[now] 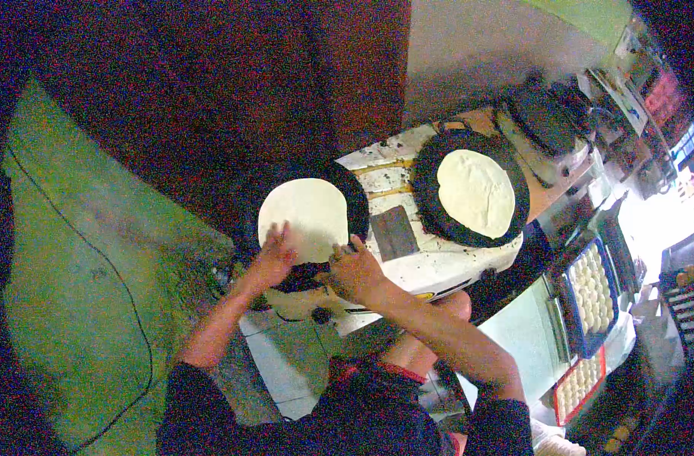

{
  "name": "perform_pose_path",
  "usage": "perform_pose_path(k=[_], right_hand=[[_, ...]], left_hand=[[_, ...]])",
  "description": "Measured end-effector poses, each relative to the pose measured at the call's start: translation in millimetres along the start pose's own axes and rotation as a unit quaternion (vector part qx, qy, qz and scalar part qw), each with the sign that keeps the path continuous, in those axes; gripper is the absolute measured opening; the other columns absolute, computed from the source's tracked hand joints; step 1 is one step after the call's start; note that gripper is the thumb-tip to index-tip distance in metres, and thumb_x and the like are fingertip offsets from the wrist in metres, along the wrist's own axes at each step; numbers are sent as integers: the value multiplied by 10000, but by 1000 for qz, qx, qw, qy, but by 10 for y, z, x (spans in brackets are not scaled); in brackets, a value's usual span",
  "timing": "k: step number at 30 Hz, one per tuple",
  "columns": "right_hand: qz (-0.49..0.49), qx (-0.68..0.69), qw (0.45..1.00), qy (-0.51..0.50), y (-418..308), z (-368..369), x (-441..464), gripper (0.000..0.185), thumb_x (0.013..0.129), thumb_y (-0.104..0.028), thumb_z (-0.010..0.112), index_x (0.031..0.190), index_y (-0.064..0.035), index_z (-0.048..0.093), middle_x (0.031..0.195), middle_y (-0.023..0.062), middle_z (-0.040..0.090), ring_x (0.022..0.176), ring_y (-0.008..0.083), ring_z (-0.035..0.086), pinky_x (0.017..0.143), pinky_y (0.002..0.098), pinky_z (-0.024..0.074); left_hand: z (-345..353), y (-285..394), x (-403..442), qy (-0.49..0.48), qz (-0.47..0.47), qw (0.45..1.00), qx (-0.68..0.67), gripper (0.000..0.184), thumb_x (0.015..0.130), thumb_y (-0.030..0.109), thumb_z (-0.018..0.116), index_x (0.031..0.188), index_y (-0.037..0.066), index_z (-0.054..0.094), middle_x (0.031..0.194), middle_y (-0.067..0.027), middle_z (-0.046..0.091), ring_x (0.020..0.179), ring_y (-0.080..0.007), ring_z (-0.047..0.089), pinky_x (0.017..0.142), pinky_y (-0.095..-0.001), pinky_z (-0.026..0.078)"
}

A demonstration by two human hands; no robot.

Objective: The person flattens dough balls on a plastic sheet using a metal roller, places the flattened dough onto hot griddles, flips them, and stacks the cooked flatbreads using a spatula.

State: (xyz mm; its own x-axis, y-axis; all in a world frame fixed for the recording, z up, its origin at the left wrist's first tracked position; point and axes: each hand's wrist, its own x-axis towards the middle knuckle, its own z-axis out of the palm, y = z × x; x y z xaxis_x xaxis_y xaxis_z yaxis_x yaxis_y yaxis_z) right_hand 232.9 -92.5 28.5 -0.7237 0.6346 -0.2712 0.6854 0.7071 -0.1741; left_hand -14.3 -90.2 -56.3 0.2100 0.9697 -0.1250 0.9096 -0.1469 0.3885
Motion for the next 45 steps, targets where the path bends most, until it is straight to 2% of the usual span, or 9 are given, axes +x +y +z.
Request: perform_pose_path(k=[5, 9, 11, 20, 26, 30, 36, 41, 45], right_hand=[[-29, 23, 963, 267, -234, 699, 599, 557, 1035, -509, 328, 1253, -116, 657, 1269, 154, 634, 1275, 296, 548, 1168, 561, 256], [-98, 61, 993, -21, -386, 49, -74, 573, 1009, -537, 373, 1191, -86, 676, 1245, 178, 641, 1174, 311, 614, 1101, 601, 348], [-90, 146, 956, 240, -183, 337, -739, 460, 1026, -459, 430, 1211, -113, 672, 1227, 168, 667, 1194, 319, 615, 1137, 568, 317], [464, 391, 720, 336, 673, 1288, -4407, 361, 967, -307, 625, 1251, -90, 671, 1136, 191, 707, 992, 350, 702, 912, 433, 542], [578, 336, 572, 476, 1226, 1980, -6237, 327, 966, -266, 635, 1158, -12, 705, 961, 120, 750, 826, 163, 687, 782, 333, 551], [606, 351, 480, 528, 1781, 1993, -6971, 313, 955, -249, 626, 1104, 10, 720, 898, 94, 739, 839, 154, 687, 757, 318, 548], [611, 331, 525, 491, 3031, 2094, -7262, 378, 910, -300, 641, 1088, 24, 719, 934, 150, 729, 835, 197, 673, 767, 366, 537], [790, 276, 473, 277, 3877, 2305, -6828, 634, 718, -450, 810, 1127, 23, 701, 1116, 196, 715, 1024, 277, 689, 880, 360, 550], [743, 333, 540, 212, 3918, 2113, -6695, 637, 666, -449, 823, 1109, -7, 703, 1142, 204, 703, 1037, 286, 678, 903, 372, 536]], left_hand=[[-496, -95, 246, 56, -31, 997, 41, 659, 970, 183, 433, 1525, -73, 187, 1523, -417, 203, 1421, -560, 236, 1175, -579, 243], [-778, 122, 442, 50, -90, 981, 164, 617, 985, 178, 410, 1541, -16, 226, 1578, -320, 204, 1443, -481, 272, 1175, -564, 258], [-776, 390, 518, 108, -75, 981, 143, 577, 1003, 203, 431, 1530, 12, 295, 1577, -278, 264, 1439, -442, 311, 1178, -533, 273], [1484, 4530, 634, -91, 295, 832, -461, 678, 959, 143, 607, 1504, -74, 267, 1511, -268, 404, 1418, -332, 397, 1176, -399, 294], [2517, 6391, 1215, -218, 92, 920, -312, 948, 919, 488, 631, 1538, -52, 157, 1497, -296, 404, 1401, -387, 404, 1162, -405, 306], [3116, 6167, 1867, -364, 106, 906, -187, 783, 911, 557, 598, 1353, -78, 476, 1203, -282, 637, 1083, -398, 648, 961, -463, 490], [2702, 5159, 1028, -214, 85, 937, -261, 794, 970, 445, 556, 1476, -78, 238, 974, -245, 676, 616, -300, 688, 648, -381, 544], [2356, 4943, 170, -47, 133, 987, -73, 950, 872, 353, 678, 1560, 8, 122, 1439, -345, 415, 1341, -434, 448, 1114, -504, 366], [2704, 5174, 11, -52, 409, 905, 106, 891, 827, 315, 730, 1530, 35, 259, 1477, -240, 436, 1405, -406, 371, 1135, -579, 299]])
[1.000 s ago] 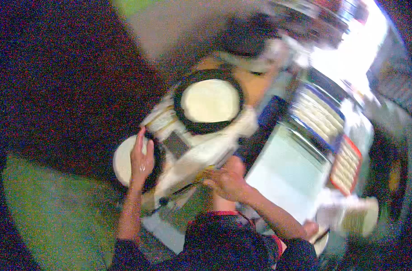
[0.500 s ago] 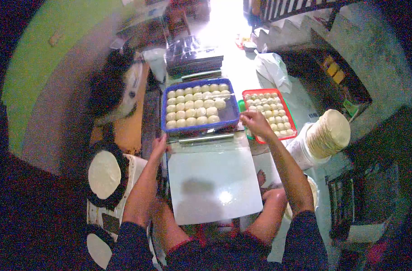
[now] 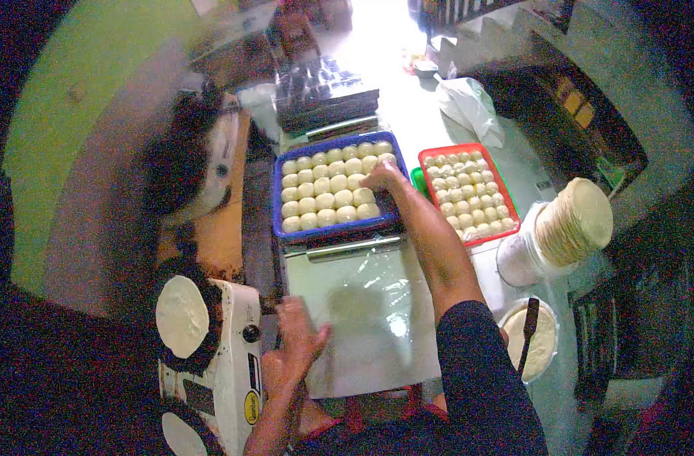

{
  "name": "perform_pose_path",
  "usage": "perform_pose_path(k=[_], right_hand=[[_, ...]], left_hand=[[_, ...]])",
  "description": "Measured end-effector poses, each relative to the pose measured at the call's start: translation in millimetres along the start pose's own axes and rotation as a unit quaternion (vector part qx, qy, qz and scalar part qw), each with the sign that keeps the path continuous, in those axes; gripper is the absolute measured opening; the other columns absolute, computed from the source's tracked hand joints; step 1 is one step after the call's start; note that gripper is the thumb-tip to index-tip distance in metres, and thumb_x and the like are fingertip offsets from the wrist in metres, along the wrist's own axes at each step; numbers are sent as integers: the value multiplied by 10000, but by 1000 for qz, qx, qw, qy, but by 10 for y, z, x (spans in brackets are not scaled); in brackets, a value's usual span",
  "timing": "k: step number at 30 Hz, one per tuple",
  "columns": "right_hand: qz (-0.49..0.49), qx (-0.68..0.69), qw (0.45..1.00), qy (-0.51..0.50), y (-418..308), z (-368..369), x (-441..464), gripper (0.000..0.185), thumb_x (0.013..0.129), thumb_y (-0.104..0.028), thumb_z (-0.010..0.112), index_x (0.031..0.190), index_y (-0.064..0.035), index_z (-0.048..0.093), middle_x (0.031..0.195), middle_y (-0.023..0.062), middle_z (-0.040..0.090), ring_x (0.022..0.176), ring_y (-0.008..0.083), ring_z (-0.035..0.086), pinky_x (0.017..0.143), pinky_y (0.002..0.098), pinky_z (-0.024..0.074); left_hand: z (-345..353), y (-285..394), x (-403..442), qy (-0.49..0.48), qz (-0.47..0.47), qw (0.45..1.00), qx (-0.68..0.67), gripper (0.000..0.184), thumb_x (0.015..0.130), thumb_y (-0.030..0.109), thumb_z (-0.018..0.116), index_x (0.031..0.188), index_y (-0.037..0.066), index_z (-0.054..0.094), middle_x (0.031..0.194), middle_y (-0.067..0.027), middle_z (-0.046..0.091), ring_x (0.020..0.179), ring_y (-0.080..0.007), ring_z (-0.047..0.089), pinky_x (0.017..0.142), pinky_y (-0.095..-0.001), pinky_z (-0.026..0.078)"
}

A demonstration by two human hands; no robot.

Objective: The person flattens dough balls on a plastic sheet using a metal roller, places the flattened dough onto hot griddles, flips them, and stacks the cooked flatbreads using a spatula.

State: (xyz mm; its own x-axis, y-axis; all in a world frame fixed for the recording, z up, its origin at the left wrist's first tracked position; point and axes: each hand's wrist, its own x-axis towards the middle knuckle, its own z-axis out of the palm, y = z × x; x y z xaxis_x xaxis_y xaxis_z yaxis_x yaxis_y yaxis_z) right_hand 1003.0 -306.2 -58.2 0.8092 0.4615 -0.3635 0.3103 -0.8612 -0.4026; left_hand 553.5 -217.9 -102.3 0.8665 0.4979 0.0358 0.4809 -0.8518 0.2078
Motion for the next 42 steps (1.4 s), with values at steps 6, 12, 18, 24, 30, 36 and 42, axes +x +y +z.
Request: perform_pose_path(k=[6, 12, 18, 24, 30, 36, 42], right_hand=[[-140, 109, 973, 145, 300, 85, -294, 487, 637, -363, 848, 992, -94, 649, 1050, 144, 676, 1064, 278, 637, 855, 415, 525], [-211, 280, 932, -91, 281, 445, -2022, 459, 732, -225, 847, 1132, -79, 677, 1048, 100, 713, 984, 223, 669, 862, 367, 530], [-252, 87, 961, -72, 239, 1783, -2869, 464, 843, -145, 740, 1286, -67, 622, 1316, 227, 589, 1170, 329, 596, 1001, 404, 482], [-239, -129, 959, 87, -242, 2254, -3086, 796, 977, -550, 461, 1540, -20, 271, 1582, 271, 258, 1491, 384, 222, 1205, 555, 159], [-271, -142, 949, 71, -167, 2238, -2820, 885, 967, -625, 414, 1562, -7, 197, 1620, 216, 208, 1516, 334, 172, 1218, 564, 28], [-299, -84, 946, 92, 156, 2388, -3424, 764, 998, -517, 449, 1536, -3, 278, 1609, 231, 228, 1511, 331, 187, 1221, 513, 146], [-190, 132, 973, 4, 1118, 1521, -3054, 343, 954, -249, 535, 1166, -10, 660, 1213, 201, 647, 1189, 370, 583, 1017, 463, 446]], left_hand=[[312, 33, 180, -96, 145, 980, -98, 357, 819, 144, 669, 1164, 82, 600, 1056, -155, 628, 1058, -354, 573, 894, -568, 422], [39, 48, 610, 82, 183, 974, -109, 126, 813, 67, 594, 938, 73, 603, 857, -162, 600, 839, -363, 599, 728, -515, 456], [-1288, 486, 1016, 246, 254, 926, -132, 94, 913, 123, 602, 977, 59, 628, 854, -142, 627, 838, -341, 618, 755, -491, 458], [-1605, 654, 751, 232, 278, 919, -154, 101, 910, 136, 611, 980, 72, 643, 831, -125, 633, 858, -332, 634, 797, -471, 461], [-1491, 600, 470, 179, 279, 936, -118, 102, 898, 131, 631, 981, 77, 657, 854, -125, 629, 877, -326, 621, 801, -467, 455], [-1306, 454, 84, 122, 283, 929, -202, 94, 907, 150, 637, 946, 75, 679, 807, -126, 610, 841, -338, 604, 795, -475, 447], [-636, 273, -723, 81, 301, 937, -159, 130, 877, 101, 609, 997, 101, 658, 822, -105, 585, 858, -318, 597, 866, -479, 428]])
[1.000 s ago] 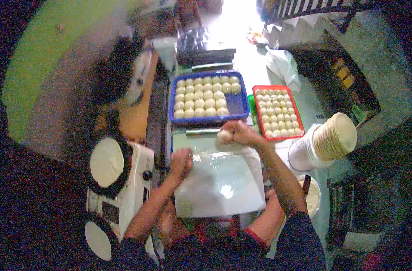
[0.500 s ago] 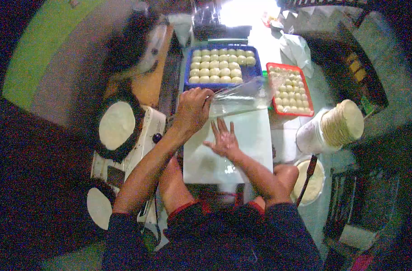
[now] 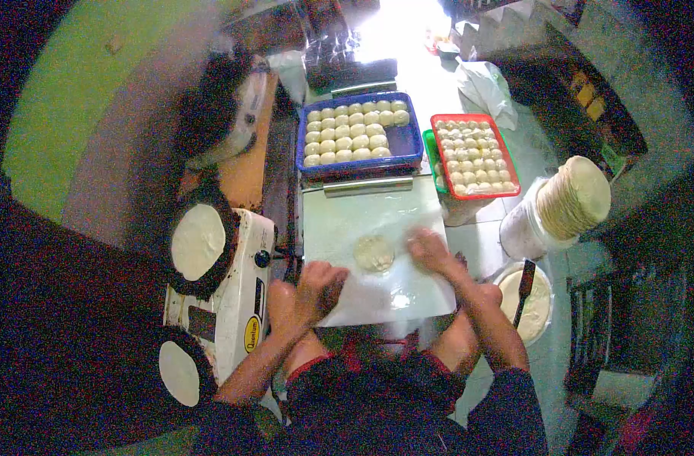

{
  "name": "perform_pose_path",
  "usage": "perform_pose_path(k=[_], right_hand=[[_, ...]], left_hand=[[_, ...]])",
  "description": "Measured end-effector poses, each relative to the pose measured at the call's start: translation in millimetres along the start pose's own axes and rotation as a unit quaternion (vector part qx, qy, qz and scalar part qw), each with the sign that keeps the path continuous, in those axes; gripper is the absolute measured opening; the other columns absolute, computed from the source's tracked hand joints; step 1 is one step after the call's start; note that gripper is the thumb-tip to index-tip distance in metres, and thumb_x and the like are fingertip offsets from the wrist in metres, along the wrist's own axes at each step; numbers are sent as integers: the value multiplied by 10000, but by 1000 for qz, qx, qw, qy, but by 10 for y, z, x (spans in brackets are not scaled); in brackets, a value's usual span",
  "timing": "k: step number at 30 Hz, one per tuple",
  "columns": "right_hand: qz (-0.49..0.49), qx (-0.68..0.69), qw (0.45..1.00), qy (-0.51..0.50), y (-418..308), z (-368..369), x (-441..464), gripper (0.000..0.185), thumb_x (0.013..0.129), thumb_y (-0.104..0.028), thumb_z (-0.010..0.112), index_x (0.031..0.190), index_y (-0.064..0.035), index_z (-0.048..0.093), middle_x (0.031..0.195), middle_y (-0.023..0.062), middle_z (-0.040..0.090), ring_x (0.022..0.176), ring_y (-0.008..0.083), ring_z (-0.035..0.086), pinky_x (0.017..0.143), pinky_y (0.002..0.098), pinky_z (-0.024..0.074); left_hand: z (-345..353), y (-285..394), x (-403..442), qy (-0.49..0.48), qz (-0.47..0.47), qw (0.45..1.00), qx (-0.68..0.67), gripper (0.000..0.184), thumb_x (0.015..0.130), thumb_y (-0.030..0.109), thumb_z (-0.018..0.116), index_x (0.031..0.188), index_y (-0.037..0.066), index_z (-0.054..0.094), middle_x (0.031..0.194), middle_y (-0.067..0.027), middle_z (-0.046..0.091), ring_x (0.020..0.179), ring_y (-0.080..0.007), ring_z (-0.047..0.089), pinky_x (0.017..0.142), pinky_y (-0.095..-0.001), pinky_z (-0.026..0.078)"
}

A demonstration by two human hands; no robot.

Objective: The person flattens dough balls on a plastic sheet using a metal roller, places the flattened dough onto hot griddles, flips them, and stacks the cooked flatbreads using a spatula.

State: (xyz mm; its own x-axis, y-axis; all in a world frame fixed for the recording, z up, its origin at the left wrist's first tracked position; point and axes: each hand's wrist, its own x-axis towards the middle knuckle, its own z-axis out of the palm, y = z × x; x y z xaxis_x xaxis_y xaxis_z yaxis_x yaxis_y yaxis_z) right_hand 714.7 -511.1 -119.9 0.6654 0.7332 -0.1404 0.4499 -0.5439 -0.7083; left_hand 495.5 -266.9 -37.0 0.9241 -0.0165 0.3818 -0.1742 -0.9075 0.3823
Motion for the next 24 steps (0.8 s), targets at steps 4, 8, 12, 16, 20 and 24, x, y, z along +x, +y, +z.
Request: perform_pose_path(k=[4, 8, 12, 16, 20, 24], right_hand=[[50, -40, 982, 175, 335, -882, 274, 349, 880, -80, 566, 1221, -59, 636, 1243, 205, 632, 1193, 340, 591, 993, 455, 476], [-56, -166, 977, 121, -186, -268, 1261, 566, 874, -123, 632, 1423, -154, 501, 1373, 182, 547, 1286, 336, 516, 1073, 453, 426], [-112, -343, 909, 209, -395, 537, 1779, 680, 838, -181, 717, 1458, -206, 441, 1299, 169, 563, 1236, 360, 531, 1008, 560, 420], [-112, -274, 952, 82, -816, 659, 856, 652, 891, -277, 657, 1487, -235, 396, 1191, 148, 590, 1055, 335, 592, 889, 547, 452], [-117, -290, 937, 156, -1011, 1167, -182, 621, 881, -237, 664, 1461, -280, 444, 1245, 100, 568, 1132, 323, 536, 995, 560, 377], [-73, -310, 928, 192, -973, 1187, 283, 592, 934, -190, 597, 1480, -300, 397, 1317, 105, 536, 1254, 332, 475, 1080, 586, 312]], left_hand=[[557, 51, -684, -71, -29, 997, -17, 202, 857, 88, 615, 1053, 130, 641, 874, -82, 600, 905, -303, 611, 917, -516, 411], [985, 74, -1020, -157, -53, 986, 5, 231, 852, 79, 573, 1071, 133, 621, 928, -88, 609, 926, -314, 620, 871, -515, 446], [1005, 62, -991, -183, -76, 979, -49, 179, 811, 64, 570, 987, 83, 599, 924, -142, 610, 911, -366, 613, 764, -479, 500], [1080, 62, -1012, -178, -95, 977, -69, 152, 780, 59, 595, 931, 46, 597, 890, -175, 605, 893, -398, 606, 745, -494, 503], [967, 85, -983, -161, -103, 977, -92, 156, 750, 79, 627, 892, 29, 587, 868, -212, 603, 870, -430, 597, 720, -512, 490], [987, 54, -973, -182, -111, 972, -98, 183, 709, 54, 650, 881, 15, 600, 866, -226, 596, 871, -438, 591, 718, -515, 483]])
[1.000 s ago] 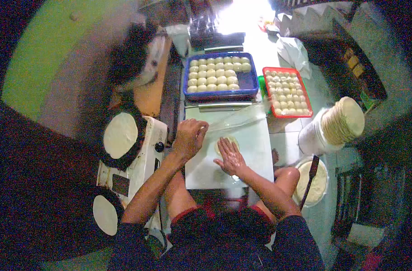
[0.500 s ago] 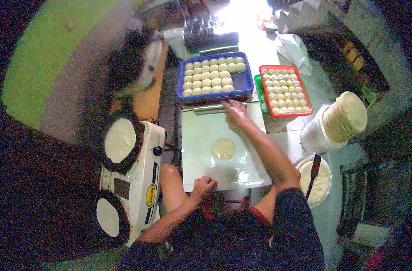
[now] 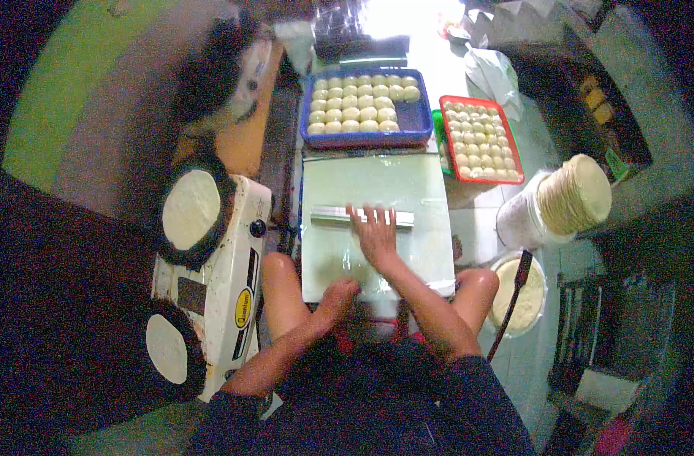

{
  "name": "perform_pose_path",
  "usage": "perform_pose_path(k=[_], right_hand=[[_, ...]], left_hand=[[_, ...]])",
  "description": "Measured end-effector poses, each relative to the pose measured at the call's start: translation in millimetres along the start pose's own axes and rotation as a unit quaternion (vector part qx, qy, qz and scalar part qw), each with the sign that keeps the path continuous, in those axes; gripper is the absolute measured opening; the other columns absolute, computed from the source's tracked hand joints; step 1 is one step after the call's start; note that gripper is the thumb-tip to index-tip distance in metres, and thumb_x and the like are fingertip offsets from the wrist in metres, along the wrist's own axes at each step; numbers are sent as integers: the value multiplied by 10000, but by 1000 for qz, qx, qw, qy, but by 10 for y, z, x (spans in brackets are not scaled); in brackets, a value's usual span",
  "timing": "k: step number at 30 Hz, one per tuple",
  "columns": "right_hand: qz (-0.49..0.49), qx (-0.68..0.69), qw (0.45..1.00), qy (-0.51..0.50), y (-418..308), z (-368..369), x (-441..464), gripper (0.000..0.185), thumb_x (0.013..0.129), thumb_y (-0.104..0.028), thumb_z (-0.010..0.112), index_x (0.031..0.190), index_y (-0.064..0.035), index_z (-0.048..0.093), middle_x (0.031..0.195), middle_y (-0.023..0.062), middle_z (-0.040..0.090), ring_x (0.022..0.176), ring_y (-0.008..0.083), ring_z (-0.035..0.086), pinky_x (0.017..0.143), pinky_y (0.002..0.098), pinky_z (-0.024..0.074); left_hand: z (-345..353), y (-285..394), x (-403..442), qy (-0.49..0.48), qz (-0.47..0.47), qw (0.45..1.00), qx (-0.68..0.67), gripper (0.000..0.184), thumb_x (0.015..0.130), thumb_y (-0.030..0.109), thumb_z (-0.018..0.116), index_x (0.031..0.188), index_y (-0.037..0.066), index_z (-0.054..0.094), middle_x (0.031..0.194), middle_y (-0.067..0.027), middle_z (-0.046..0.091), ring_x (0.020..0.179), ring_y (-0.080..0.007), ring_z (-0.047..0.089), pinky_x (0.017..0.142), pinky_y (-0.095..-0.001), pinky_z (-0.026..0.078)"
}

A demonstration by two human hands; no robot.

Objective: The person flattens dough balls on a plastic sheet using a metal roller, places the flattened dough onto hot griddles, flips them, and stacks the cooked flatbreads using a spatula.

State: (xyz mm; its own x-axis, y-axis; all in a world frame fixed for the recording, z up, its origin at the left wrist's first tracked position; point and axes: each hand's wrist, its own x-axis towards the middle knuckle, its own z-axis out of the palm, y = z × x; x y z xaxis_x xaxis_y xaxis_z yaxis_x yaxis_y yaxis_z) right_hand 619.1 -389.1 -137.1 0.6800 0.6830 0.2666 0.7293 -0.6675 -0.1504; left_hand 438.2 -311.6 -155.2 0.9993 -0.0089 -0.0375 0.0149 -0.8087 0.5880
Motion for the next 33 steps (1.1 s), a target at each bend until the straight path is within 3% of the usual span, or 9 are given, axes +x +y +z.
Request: perform_pose_path(k=[5, 7, 11, 15, 19, 23, 27, 31, 33], right_hand=[[31, 48, 998, -13, 4, -38, 17, 631, 896, -263, 662, 1475, -304, 413, 1270, 111, 547, 1232, 336, 478, 1067, 609, 308], [7, 28, 999, -28, -96, -61, -417, 645, 872, -270, 689, 1465, -309, 437, 1239, 104, 550, 1226, 318, 482, 1054, 604, 309], [46, 18, 999, 0, 79, -44, 125, 610, 901, -301, 658, 1466, -263, 432, 1262, 112, 515, 1194, 328, 488, 1057, 629, 290], [35, 10, 997, 67, 56, 70, 238, 633, 881, -193, 672, 1456, -278, 422, 1247, 127, 548, 1184, 343, 499, 1077, 618, 282], [28, 54, 996, -61, -197, -109, -303, 622, 847, -276, 717, 1420, -257, 475, 1277, 105, 529, 1254, 318, 447, 1076, 600, 262], [87, 81, 993, 21, -32, -5, 328, 417, 957, -394, 563, 1340, -230, 551, 1365, 128, 498, 1402, 362, 334, 1157, 651, 113], [104, 171, 976, 89, 103, -2, 270, 498, 894, -302, 628, 1374, -212, 526, 1518, 169, 396, 1496, 378, 202, 1158, 639, 185], [115, 274, 950, -99, 202, -116, 187, 590, 838, -239, 670, 1403, -203, 505, 1561, 158, 365, 1479, 368, 267, 1133, 617, 277], [57, 163, 982, -81, 93, -182, 67, 561, 850, -234, 664, 1392, -223, 521, 1551, 120, 392, 1463, 359, 308, 1122, 650, 264]], left_hand=[[330, -307, -12, 30, 25, 998, -57, 107, 786, 92, 582, 858, 15, 607, 872, -230, 601, 888, -433, 592, 743, -505, 481], [145, -143, 19, 8, 11, 1000, -29, 82, 767, 20, 571, 841, 8, 603, 861, -235, 608, 877, -437, 605, 748, -520, 496], [8, -14, 0, 13, 21, 1000, -14, 125, 725, -40, 577, 837, 10, 598, 864, -230, 611, 887, -440, 601, 768, -539, 491], [190, -183, 5, -31, 15, 999, 10, 122, 729, -16, 609, 846, 17, 606, 875, -223, 610, 903, -437, 598, 787, -530, 490], [146, -119, -7, -17, -12, 1000, -4, 148, 715, -1, 643, 860, 18, 624, 866, -217, 622, 914, -424, 608, 798, -514, 502], [44, -61, -6, -30, 4, 999, 15, 148, 708, -17, 654, 850, 12, 628, 885, -204, 640, 919, -408, 622, 802, -502, 517], [147, -163, 59, -16, -8, 1000, -18, 191, 676, -12, 704, 850, 9, 627, 900, -202, 640, 921, -407, 620, 822, -495, 514], [-27, -14, 10, -41, -9, 999, -10, 217, 670, -11, 725, 869, 14, 641, 920, -202, 648, 944, -399, 619, 828, -488, 515], [-63, -10, 29, -41, 1, 999, -18, 219, 671, -11, 727, 871, 15, 644, 921, -202, 649, 945, -398, 618, 824, -488, 515]])
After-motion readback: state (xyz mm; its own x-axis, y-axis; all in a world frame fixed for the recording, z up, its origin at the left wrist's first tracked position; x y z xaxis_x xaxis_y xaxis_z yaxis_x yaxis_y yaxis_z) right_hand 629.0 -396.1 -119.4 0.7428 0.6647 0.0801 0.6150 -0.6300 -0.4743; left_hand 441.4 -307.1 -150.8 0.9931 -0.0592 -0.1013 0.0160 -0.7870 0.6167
